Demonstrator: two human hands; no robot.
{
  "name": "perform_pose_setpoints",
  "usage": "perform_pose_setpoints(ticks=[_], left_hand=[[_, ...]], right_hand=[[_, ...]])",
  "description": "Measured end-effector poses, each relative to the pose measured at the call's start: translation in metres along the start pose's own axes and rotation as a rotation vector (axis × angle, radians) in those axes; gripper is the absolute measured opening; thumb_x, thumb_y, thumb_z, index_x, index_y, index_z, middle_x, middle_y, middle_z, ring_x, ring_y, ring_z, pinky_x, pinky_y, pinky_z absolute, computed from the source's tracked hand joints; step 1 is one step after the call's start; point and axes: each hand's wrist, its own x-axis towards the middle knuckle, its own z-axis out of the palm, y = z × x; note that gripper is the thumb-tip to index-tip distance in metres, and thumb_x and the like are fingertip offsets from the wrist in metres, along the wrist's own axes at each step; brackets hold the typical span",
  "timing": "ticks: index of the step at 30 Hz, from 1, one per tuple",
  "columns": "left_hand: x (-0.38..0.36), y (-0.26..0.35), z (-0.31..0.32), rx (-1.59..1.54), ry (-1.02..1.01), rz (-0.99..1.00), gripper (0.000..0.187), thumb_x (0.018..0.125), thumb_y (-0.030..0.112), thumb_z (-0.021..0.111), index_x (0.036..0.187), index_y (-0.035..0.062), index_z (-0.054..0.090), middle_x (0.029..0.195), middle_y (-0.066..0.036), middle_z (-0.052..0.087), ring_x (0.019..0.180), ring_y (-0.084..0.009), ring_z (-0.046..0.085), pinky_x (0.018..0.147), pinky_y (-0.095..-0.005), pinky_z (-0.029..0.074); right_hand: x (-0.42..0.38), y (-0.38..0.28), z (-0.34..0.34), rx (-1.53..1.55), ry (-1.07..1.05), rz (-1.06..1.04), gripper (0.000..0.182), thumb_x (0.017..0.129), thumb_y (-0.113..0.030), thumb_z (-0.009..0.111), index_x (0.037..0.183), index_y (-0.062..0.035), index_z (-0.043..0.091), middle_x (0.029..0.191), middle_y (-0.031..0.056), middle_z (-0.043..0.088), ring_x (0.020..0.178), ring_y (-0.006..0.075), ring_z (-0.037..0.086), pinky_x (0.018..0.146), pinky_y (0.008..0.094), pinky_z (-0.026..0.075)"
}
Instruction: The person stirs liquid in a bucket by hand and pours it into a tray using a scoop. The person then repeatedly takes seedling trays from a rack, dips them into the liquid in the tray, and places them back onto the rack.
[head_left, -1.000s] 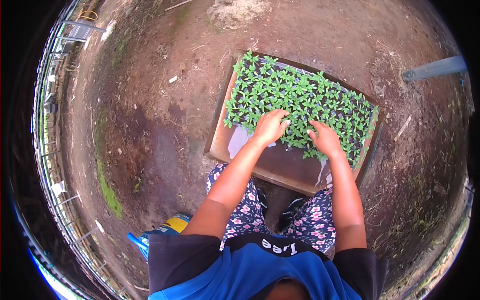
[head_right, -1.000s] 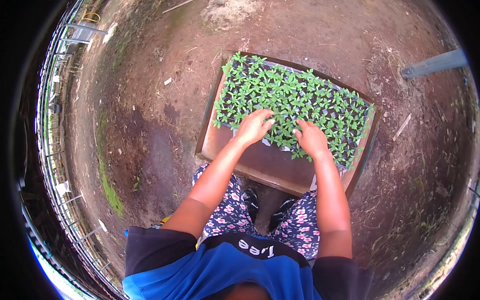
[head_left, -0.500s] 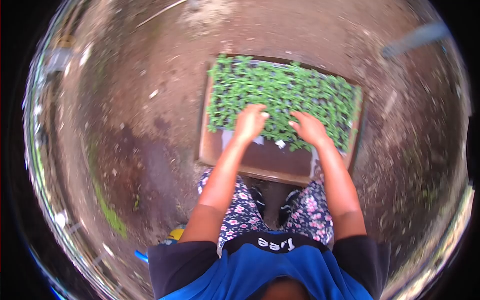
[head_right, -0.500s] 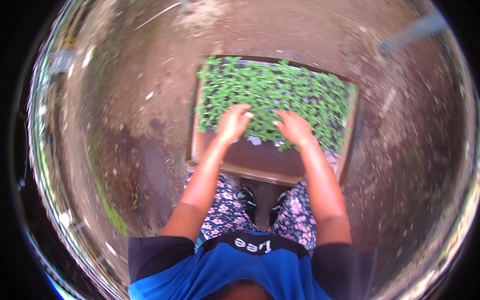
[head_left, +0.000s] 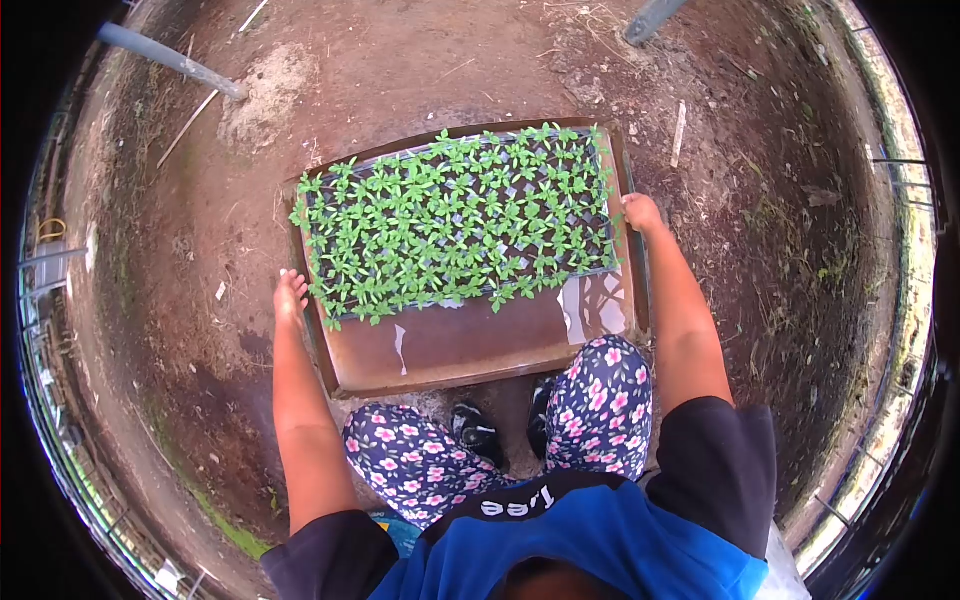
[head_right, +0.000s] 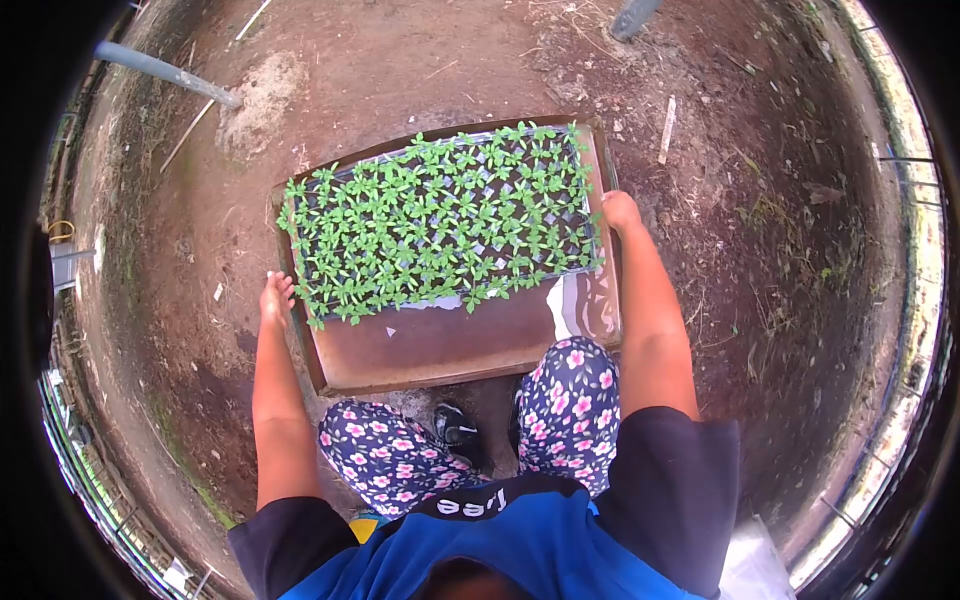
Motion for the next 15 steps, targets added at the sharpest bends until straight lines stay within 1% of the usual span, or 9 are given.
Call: perform_pose_setpoints(ticks=[1,2,5,7,9,12,13,14,15], left_hand=[[0.005,-0.003,0.000,0.007,-0.021,-0.018,0.057,0.085,0.051,0.031,0.124,0.0092,0.039,0.120,-0.007,0.048,0.109,-0.0236,0.042,0.089,-0.0398,0.027],[0.003,-0.004,0.004,0.061,-0.070,-0.019,0.059,0.084,0.053,0.029,0.125,0.0104,0.038,0.125,-0.008,0.044,0.113,-0.0247,0.038,0.090,-0.0404,0.025],[0.002,-0.001,0.018,0.118,-0.072,-0.096,0.060,0.082,0.054,0.030,0.125,0.0122,0.038,0.124,-0.006,0.045,0.110,-0.0242,0.040,0.089,-0.0419,0.023],[0.005,0.001,0.019,0.108,-0.059,-0.106,0.057,0.083,0.053,0.030,0.123,0.0136,0.040,0.119,-0.006,0.048,0.106,-0.0225,0.042,0.088,-0.0410,0.023],[-0.001,0.010,0.020,0.066,-0.030,-0.131,0.054,0.083,0.052,0.031,0.121,0.0147,0.042,0.108,-0.004,0.053,0.098,-0.0200,0.045,0.085,-0.0403,0.025],[0.010,0.014,0.016,0.182,-0.060,-0.083,0.038,0.081,0.039,0.043,0.112,0.0164,0.049,0.089,0.001,0.056,0.077,-0.0135,0.047,0.074,-0.0335,0.031],[0.003,0.018,0.020,0.176,-0.093,-0.003,0.029,0.078,0.033,0.049,0.103,0.0174,0.054,0.084,0.002,0.057,0.074,-0.0106,0.046,0.070,-0.0316,0.033],[-0.018,0.037,0.026,0.227,-0.104,0.049,0.023,0.076,0.030,0.054,0.095,0.0162,0.054,0.074,0.004,0.055,0.066,-0.0083,0.045,0.063,-0.0296,0.034],[-0.014,0.040,0.028,0.231,-0.096,0.094,0.020,0.073,0.029,0.060,0.083,0.0131,0.054,0.069,0.002,0.054,0.061,-0.0111,0.046,0.056,-0.0262,0.035]], right_hand=[[0.013,0.008,0.012,0.079,-0.093,0.011,0.021,0.080,-0.023,0.050,0.094,-0.0095,0.058,0.072,0.0035,0.058,0.061,0.0146,0.053,0.058,0.0350,0.042],[0.001,-0.003,0.008,0.244,-0.219,0.072,0.027,0.080,-0.022,0.049,0.105,-0.0114,0.053,0.076,-0.0019,0.054,0.062,0.0099,0.048,0.057,0.0332,0.039],[-0.022,-0.033,0.002,0.389,-0.256,0.162,0.033,0.080,-0.021,0.048,0.112,-0.0130,0.047,0.086,-0.0029,0.055,0.070,0.0093,0.049,0.062,0.0324,0.038],[-0.029,-0.044,-0.003,0.373,-0.199,0.203,0.034,0.080,-0.019,0.047,0.113,-0.0153,0.046,0.086,-0.0029,0.056,0.075,0.0085,0.049,0.065,0.0321,0.037],[-0.028,-0.045,-0.011,0.404,-0.270,0.192,0.029,0.078,-0.020,0.048,0.107,-0.0181,0.050,0.083,-0.0032,0.057,0.073,0.0087,0.048,0.065,0.0322,0.036],[-0.019,-0.046,-0.020,0.369,-0.331,0.219,0.018,0.076,-0.026,0.053,0.093,-0.0195,0.054,0.075,-0.0038,0.054,0.063,0.0094,0.044,0.062,0.0267,0.033],[-0.020,-0.050,-0.018,0.310,-0.385,0.180,0.017,0.075,-0.028,0.056,0.090,-0.0196,0.055,0.072,-0.0038,0.053,0.059,0.0094,0.042,0.060,0.0247,0.031],[-0.027,-0.059,-0.017,0.266,-0.329,0.104,0.016,0.075,-0.028,0.056,0.088,-0.0176,0.055,0.072,-0.0034,0.053,0.059,0.0090,0.042,0.058,0.0251,0.032],[-0.035,-0.066,-0.018,0.224,-0.272,0.029,0.016,0.075,-0.027,0.057,0.085,-0.0155,0.055,0.071,-0.0031,0.053,0.058,0.0086,0.043,0.055,0.0256,0.033]])
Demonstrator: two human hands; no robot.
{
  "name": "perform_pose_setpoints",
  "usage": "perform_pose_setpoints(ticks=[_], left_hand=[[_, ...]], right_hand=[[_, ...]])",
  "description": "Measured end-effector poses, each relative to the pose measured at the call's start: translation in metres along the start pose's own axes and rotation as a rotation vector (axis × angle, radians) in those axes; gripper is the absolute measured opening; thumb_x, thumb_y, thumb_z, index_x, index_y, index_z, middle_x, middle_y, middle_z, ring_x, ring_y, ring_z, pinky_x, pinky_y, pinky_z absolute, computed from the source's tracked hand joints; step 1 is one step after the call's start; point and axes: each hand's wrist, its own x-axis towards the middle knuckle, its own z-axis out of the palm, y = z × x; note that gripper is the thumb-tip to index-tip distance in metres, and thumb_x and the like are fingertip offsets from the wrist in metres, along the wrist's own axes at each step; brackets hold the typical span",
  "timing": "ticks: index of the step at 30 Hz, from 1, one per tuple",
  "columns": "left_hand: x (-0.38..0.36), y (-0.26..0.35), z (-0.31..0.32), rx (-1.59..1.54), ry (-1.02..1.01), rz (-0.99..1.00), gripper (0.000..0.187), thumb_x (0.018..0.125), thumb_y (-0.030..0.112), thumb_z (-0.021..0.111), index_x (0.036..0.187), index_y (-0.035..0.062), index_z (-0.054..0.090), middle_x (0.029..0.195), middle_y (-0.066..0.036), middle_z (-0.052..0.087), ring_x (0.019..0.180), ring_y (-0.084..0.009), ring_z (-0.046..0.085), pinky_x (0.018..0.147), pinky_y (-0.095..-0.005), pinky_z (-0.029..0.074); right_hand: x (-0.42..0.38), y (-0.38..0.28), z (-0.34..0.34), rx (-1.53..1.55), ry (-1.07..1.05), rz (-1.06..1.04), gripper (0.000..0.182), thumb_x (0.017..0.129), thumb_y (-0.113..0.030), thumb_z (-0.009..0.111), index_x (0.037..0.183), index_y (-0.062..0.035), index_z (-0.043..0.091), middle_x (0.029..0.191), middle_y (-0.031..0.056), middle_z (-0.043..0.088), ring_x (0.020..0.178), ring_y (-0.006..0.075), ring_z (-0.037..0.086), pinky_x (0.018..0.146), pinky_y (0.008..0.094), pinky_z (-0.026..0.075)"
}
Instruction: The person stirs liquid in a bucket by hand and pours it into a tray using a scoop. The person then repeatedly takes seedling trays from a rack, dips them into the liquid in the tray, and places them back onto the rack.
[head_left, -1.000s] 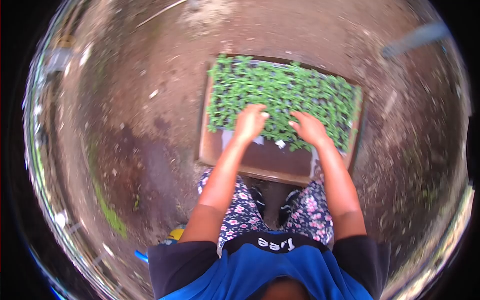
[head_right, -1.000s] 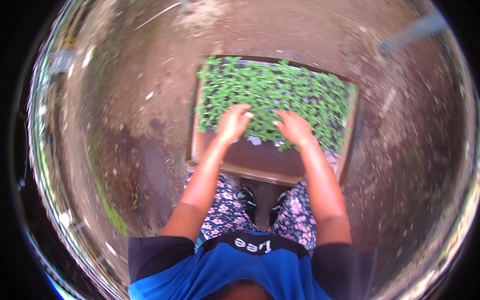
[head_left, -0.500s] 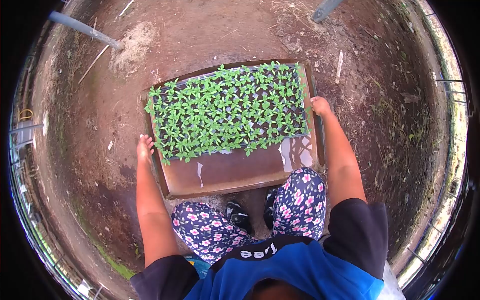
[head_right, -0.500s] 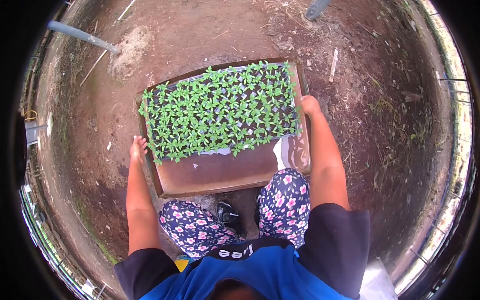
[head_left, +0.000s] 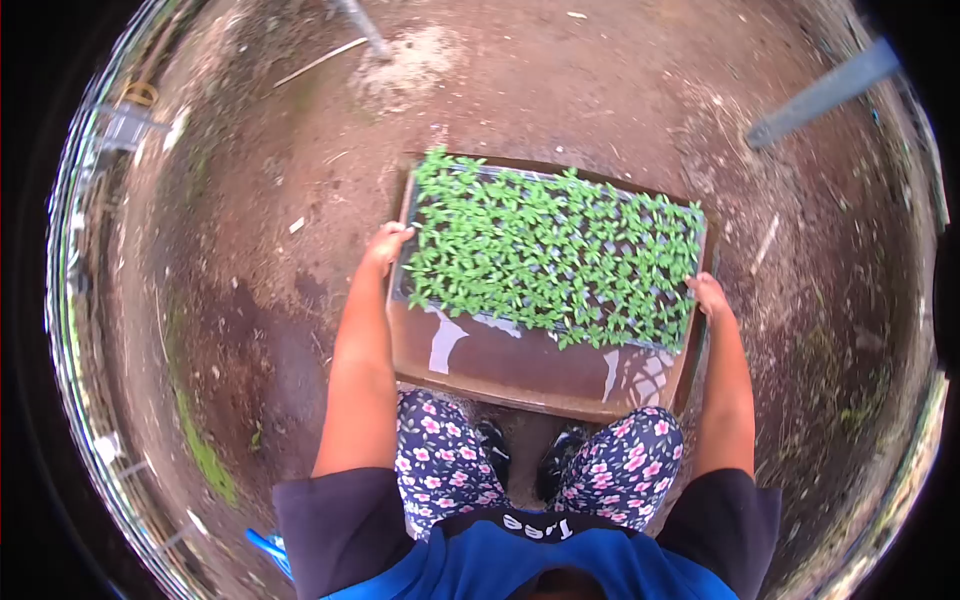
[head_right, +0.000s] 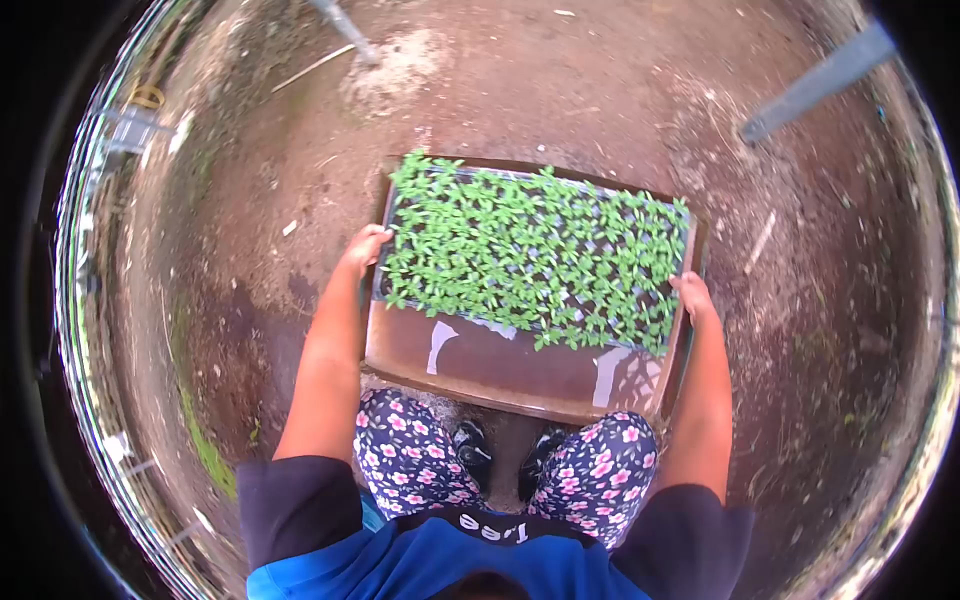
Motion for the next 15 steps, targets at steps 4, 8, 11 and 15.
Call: perform_pose_setpoints(ticks=[4,8,11,15], left_hand=[[-0.015,0.021,0.013,0.552,0.223,0.599,0.030,0.065,0.029,0.067,0.065,0.0031,0.051,0.065,-0.012,0.052,0.061,-0.0237,0.048,0.060,-0.0340,0.041],[-0.105,0.094,0.014,0.366,0.091,0.636,0.025,0.068,0.019,0.065,0.063,0.0039,0.047,0.069,-0.010,0.045,0.069,-0.0234,0.044,0.064,-0.0334,0.039],[-0.164,0.142,-0.025,0.255,0.200,0.641,0.023,0.069,0.019,0.065,0.066,0.0029,0.049,0.066,-0.007,0.047,0.065,-0.0179,0.044,0.060,-0.0305,0.039],[-0.256,0.223,-0.162,-0.048,0.119,0.417,0.019,0.070,0.018,0.064,0.068,0.0046,0.051,0.061,-0.001,0.045,0.060,-0.0104,0.043,0.054,-0.0277,0.037]], right_hand=[[-0.017,-0.015,0.013,0.256,-0.050,-0.265,0.014,0.075,-0.015,0.059,0.067,-0.0060,0.052,0.062,-0.0037,0.049,0.056,0.0071,0.041,0.053,0.0245,0.035],[-0.121,-0.121,0.005,0.296,-0.036,-0.455,0.006,0.077,-0.013,0.057,0.076,-0.0078,0.055,0.063,-0.0052,0.047,0.055,0.0064,0.039,0.051,0.0234,0.033],[-0.172,-0.192,-0.041,0.288,-0.092,-0.436,0.026,0.076,-0.015,0.059,0.097,-0.0003,0.054,0.086,0.0028,0.055,0.080,0.0129,0.049,0.073,0.0272,0.039],[-0.274,-0.308,-0.158,0.347,-0.068,-0.294,0.051,0.074,-0.018,0.062,0.118,-0.0016,0.044,0.115,0.0094,0.047,0.104,0.0209,0.044,0.085,0.0365,0.036]])
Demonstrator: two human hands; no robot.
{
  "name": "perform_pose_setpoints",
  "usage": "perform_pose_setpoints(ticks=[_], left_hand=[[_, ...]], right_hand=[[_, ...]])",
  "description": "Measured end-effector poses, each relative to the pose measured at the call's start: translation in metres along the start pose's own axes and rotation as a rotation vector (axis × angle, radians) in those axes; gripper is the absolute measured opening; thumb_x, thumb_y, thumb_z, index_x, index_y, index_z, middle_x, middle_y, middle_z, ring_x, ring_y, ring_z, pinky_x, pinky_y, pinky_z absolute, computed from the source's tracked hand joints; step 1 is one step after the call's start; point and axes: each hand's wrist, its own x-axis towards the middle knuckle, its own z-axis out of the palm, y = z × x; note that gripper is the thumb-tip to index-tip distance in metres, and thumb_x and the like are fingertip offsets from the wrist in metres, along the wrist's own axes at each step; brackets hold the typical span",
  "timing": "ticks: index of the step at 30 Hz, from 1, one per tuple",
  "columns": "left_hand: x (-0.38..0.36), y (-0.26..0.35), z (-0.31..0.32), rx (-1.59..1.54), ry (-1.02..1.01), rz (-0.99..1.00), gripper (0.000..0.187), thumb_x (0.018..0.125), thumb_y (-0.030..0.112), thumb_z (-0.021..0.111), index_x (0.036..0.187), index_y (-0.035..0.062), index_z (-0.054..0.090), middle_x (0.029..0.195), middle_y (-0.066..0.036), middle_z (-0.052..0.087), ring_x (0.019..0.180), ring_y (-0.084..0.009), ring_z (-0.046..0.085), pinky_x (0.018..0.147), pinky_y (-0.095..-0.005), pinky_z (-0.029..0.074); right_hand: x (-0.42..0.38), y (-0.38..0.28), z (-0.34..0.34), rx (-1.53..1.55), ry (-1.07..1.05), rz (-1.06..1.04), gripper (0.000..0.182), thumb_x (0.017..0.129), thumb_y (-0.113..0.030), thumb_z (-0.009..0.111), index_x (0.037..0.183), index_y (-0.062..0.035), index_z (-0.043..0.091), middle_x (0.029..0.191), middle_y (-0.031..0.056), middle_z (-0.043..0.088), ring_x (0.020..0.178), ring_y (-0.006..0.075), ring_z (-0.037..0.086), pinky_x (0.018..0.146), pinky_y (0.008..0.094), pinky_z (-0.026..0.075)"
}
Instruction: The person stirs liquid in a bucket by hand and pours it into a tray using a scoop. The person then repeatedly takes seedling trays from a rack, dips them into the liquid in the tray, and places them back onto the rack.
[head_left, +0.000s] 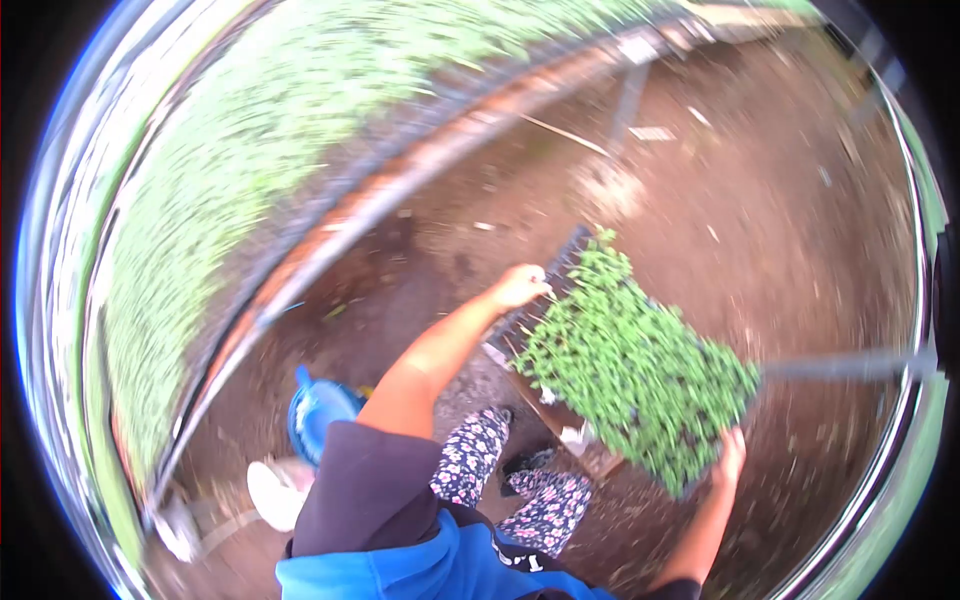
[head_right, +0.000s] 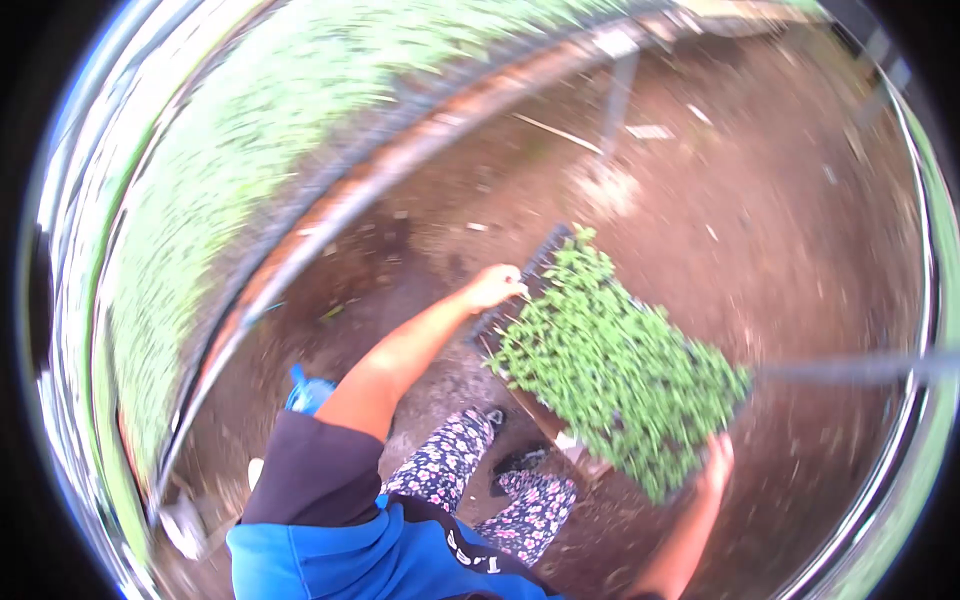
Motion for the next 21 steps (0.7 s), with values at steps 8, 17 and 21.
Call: perform_pose_setpoints(ticks=[8,17,21], left_hand=[[-0.121,0.073,-0.077,-0.046,0.321,0.105,0.017,0.064,0.018,0.063,0.065,0.0049,0.052,0.060,-0.007,0.053,0.056,-0.0199,0.049,0.053,-0.0341,0.040],[-0.355,0.039,-0.023,-0.046,0.914,-0.205,0.013,0.066,0.014,0.057,0.071,0.0031,0.053,0.090,-0.015,0.052,0.087,-0.0334,0.050,0.076,-0.0394,0.041],[-0.513,-0.006,-0.022,0.082,1.170,-0.255,0.019,0.063,0.011,0.061,0.061,0.0053,0.043,0.075,-0.010,0.051,0.081,-0.0279,0.051,0.071,-0.0366,0.043]], right_hand=[[-0.099,-0.147,0.022,0.020,-0.408,-0.138,0.016,0.070,-0.013,0.054,0.084,-0.0092,0.050,0.081,0.0017,0.051,0.074,0.0165,0.048,0.065,0.0325,0.040],[-0.136,-0.099,0.175,-0.467,-0.633,-0.560,0.031,0.065,0.000,0.055,0.057,-0.0147,0.029,0.053,-0.0062,0.027,0.047,0.0053,0.023,0.042,0.0245,0.020],[-0.202,-0.084,0.235,-0.486,-1.028,-0.728,0.027,0.068,-0.003,0.057,0.059,-0.0100,0.032,0.060,-0.0035,0.032,0.053,0.0080,0.030,0.048,0.0252,0.028]])
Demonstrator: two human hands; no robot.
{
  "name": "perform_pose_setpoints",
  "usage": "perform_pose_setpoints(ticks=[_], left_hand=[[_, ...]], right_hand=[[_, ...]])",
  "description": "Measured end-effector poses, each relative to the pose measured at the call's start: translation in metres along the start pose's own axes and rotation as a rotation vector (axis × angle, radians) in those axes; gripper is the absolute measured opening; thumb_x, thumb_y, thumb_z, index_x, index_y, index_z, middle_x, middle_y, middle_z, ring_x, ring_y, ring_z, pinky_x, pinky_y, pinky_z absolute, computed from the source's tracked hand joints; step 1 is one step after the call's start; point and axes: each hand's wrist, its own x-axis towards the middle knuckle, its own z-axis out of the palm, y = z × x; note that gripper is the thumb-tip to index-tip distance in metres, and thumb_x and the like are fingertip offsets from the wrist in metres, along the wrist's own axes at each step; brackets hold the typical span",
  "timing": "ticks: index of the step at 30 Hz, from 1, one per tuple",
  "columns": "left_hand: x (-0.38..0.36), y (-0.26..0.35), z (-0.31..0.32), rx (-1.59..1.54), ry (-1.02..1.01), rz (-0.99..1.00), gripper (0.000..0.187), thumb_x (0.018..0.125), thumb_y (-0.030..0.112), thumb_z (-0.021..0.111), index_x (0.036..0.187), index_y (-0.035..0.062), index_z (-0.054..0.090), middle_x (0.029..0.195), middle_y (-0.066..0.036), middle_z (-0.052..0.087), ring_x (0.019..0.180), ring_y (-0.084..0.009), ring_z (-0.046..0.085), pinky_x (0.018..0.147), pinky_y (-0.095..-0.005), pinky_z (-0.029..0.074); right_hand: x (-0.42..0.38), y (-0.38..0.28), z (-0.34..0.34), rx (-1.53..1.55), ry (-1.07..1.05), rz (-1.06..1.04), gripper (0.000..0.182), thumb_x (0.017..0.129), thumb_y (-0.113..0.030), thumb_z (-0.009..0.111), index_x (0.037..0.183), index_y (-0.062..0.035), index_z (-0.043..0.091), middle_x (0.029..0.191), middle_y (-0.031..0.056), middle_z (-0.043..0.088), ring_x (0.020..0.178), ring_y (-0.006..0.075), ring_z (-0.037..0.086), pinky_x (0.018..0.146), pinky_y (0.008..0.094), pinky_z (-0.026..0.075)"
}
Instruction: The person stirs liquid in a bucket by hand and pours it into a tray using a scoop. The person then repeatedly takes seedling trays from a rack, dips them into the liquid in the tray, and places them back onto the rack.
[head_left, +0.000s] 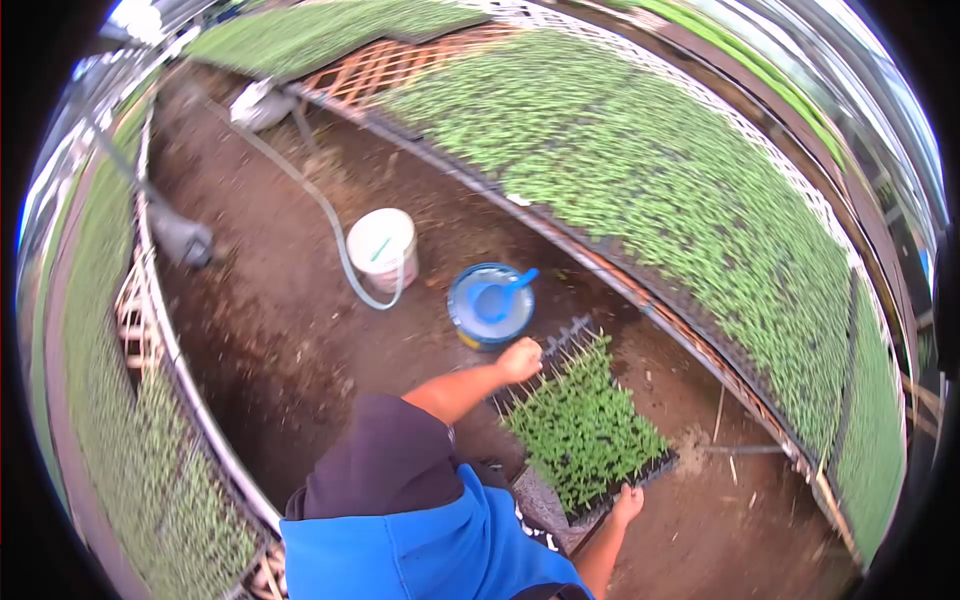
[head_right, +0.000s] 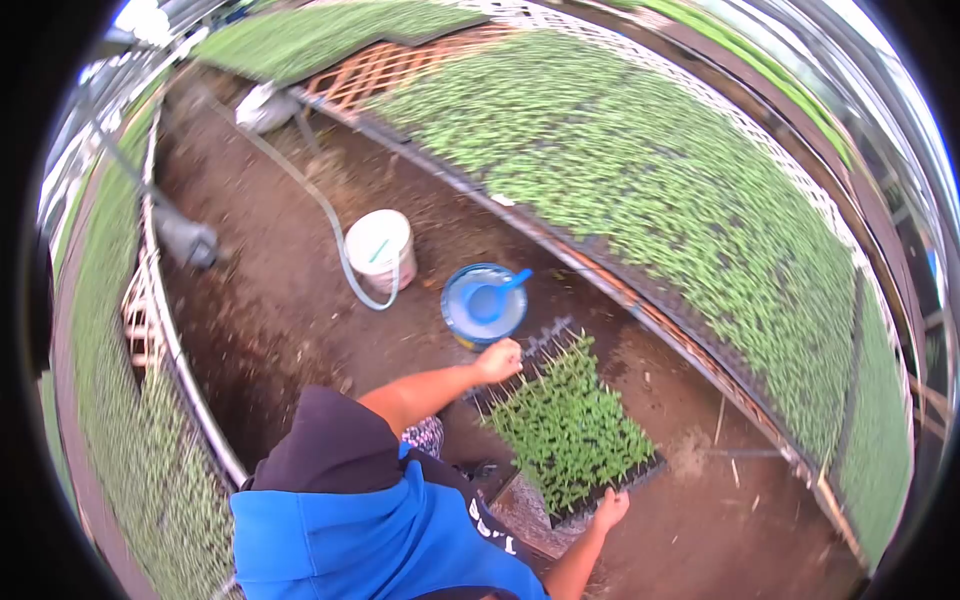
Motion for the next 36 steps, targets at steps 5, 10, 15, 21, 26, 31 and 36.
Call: perform_pose_setpoints(ticks=[5,10,15,21,26,31,36], left_hand=[[-0.122,-0.057,-0.152,0.029,0.429,-0.234,0.021,0.064,0.011,0.062,0.061,0.0045,0.042,0.083,-0.014,0.052,0.082,-0.0299,0.050,0.072,-0.0369,0.042],[-0.251,-0.102,-0.281,0.084,0.737,-0.614,0.023,0.066,0.013,0.064,0.065,0.0021,0.044,0.097,-0.019,0.051,0.099,-0.0315,0.048,0.081,-0.0354,0.040],[-0.365,-0.146,-0.375,0.172,0.977,-0.878,0.020,0.068,0.010,0.063,0.066,0.0015,0.044,0.099,-0.018,0.050,0.095,-0.0299,0.048,0.080,-0.0339,0.040],[-0.453,-0.169,-0.470,0.313,1.282,-0.997,0.023,0.069,0.008,0.061,0.064,0.0011,0.039,0.087,-0.016,0.049,0.085,-0.0298,0.048,0.075,-0.0342,0.040],[-0.479,-0.188,-0.529,0.360,1.488,-1.112,0.024,0.070,0.009,0.061,0.065,0.0005,0.040,0.090,-0.018,0.052,0.093,-0.0312,0.049,0.080,-0.0349,0.039],[-0.474,-0.226,-0.594,0.347,1.670,-1.101,0.033,0.072,0.015,0.063,0.100,-0.0012,0.055,0.092,-0.015,0.056,0.084,-0.0218,0.055,0.078,-0.0305,0.042],[-0.486,-0.317,-0.663,0.268,1.721,-1.006,0.038,0.077,0.012,0.060,0.111,-0.0015,0.050,0.077,0.000,0.043,0.067,-0.0106,0.040,0.064,-0.0230,0.037]], right_hand=[[0.009,-0.071,0.162,-0.255,-0.288,-0.357,0.023,0.071,-0.008,0.060,0.064,-0.0025,0.039,0.081,0.0070,0.047,0.077,0.0159,0.044,0.075,0.0282,0.037],[-0.063,-0.174,0.361,-0.134,-0.698,-0.384,0.026,0.070,-0.008,0.061,0.061,-0.0030,0.036,0.109,0.0134,0.046,0.086,0.0162,0.045,0.079,0.0266,0.035],[-0.185,-0.264,0.533,-0.133,-1.062,-0.393,0.024,0.069,-0.008,0.060,0.060,-0.0025,0.037,0.106,0.0125,0.049,0.087,0.0158,0.045,0.075,0.0256,0.036],[-0.293,-0.303,0.712,-0.089,-1.341,-0.366,0.025,0.071,-0.006,0.059,0.060,-0.0036,0.037,0.091,0.0088,0.050,0.074,0.0145,0.045,0.066,0.0270,0.036],[-0.345,-0.345,0.825,-0.042,-1.462,-0.480,0.027,0.070,-0.006,0.060,0.059,-0.0025,0.035,0.093,0.0126,0.052,0.081,0.0196,0.047,0.073,0.0282,0.037],[-0.389,-0.419,0.910,0.239,-1.352,-1.057,0.019,0.065,-0.014,0.059,0.062,0.0002,0.046,0.073,0.0146,0.051,0.065,0.0270,0.050,0.061,0.0342,0.041],[-0.406,-0.459,1.019,0.272,-1.421,-0.905,0.024,0.069,-0.014,0.061,0.063,-0.0032,0.040,0.094,0.0143,0.053,0.070,0.0233,0.050,0.064,0.0296,0.041]])
